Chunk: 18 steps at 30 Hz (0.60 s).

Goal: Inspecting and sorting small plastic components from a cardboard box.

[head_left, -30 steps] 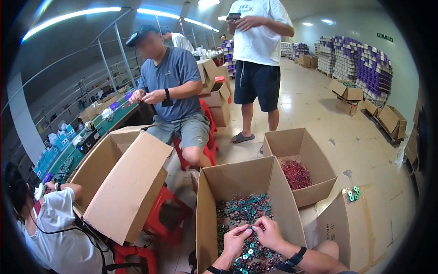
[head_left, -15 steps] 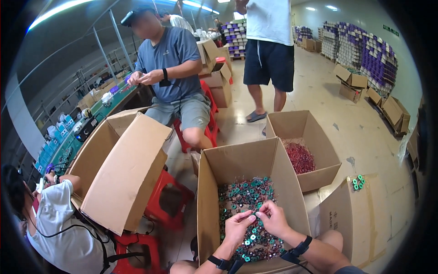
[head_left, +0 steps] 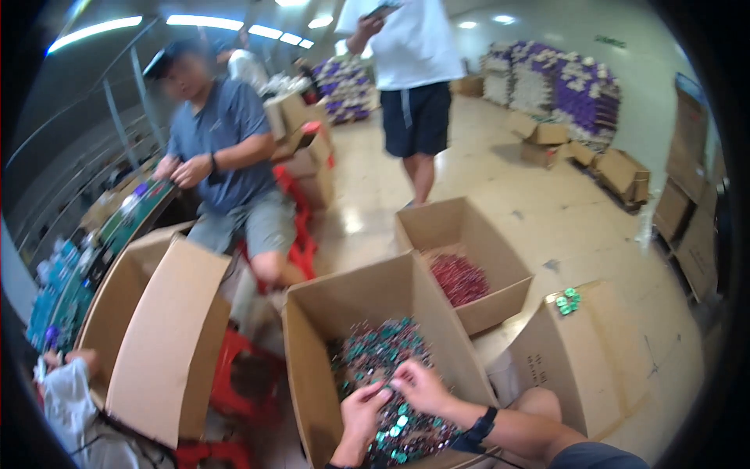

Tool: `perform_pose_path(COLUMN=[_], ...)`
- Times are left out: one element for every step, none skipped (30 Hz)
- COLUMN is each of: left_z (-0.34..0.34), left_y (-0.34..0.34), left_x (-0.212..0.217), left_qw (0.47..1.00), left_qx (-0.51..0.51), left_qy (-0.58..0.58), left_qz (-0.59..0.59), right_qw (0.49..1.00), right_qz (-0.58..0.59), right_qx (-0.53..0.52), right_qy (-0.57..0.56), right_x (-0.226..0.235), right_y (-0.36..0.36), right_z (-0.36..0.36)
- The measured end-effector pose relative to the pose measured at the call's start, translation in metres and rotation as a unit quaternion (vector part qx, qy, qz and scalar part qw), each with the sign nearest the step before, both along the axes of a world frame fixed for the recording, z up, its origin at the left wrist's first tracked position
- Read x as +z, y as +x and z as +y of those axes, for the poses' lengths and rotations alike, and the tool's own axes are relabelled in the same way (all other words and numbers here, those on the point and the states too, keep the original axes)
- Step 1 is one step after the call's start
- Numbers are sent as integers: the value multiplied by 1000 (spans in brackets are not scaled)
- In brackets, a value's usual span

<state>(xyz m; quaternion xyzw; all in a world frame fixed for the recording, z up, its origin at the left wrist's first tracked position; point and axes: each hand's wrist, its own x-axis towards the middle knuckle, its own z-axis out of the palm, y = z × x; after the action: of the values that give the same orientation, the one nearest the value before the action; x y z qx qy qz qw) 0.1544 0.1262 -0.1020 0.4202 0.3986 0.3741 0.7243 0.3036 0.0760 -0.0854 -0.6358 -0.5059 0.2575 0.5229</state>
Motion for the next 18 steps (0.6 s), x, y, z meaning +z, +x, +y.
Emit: perform_pose_path(left_z=[0,0,2,-8,-9,-12,-15,-17,-18,-20,-17,-12,-11,-3,1,5,1,1], left_y=[-2,-11,-8,-5,-7,-8,-9,-7,-8,-10,-10,-9,-10,-10,-6,-7,-2,-7], left_x=[-1,-7,-18,8,2,3,5,6,7,7,7,2,0,-2,0,-6,8,13], left_qw=[1000,1000,1000,1000,1000,1000,1000,1000,999,999,998,1000,1000,1000,1000,1000,1000,1000], left_qx=[-1,10,-6,-26,-22,-23,-24,-30,-31,-30,-56,-30,0,3,5,-4,15,17], left_qy=[-14,-21,-5,-2,-3,-2,-3,-3,-10,-20,-9,-10,-16,-13,-18,15,-3,15], left_qz=[-9,-9,-28,-15,-17,-11,-3,-5,-18,-29,-11,-3,7,2,1,-18,-6,0], right_qw=[998,994,995,994,992,992,991,994,994,997,999,991,992,988,976,959,920,890], right_qz=[58,100,98,105,118,120,124,100,103,69,37,123,100,93,84,40,177,130], right_qx=[14,36,31,29,27,24,22,18,15,14,14,20,27,37,48,81,119,156], right_qy=[-9,-20,-4,-21,-45,-41,-38,-35,-36,-9,16,46,66,121,194,269,328,409], right_x=[-12,-16,-27,-24,-19,-17,-16,-15,-11,-8,-5,3,37,72,128,183,231,261], right_y=[0,-7,-4,-1,-3,-5,-6,-4,-3,-2,1,4,10,21,33,44,45,46], right_z=[1,3,3,-2,-6,-8,-11,-14,-15,-15,-15,-9,-12,-9,-20,-33,-46,-44])
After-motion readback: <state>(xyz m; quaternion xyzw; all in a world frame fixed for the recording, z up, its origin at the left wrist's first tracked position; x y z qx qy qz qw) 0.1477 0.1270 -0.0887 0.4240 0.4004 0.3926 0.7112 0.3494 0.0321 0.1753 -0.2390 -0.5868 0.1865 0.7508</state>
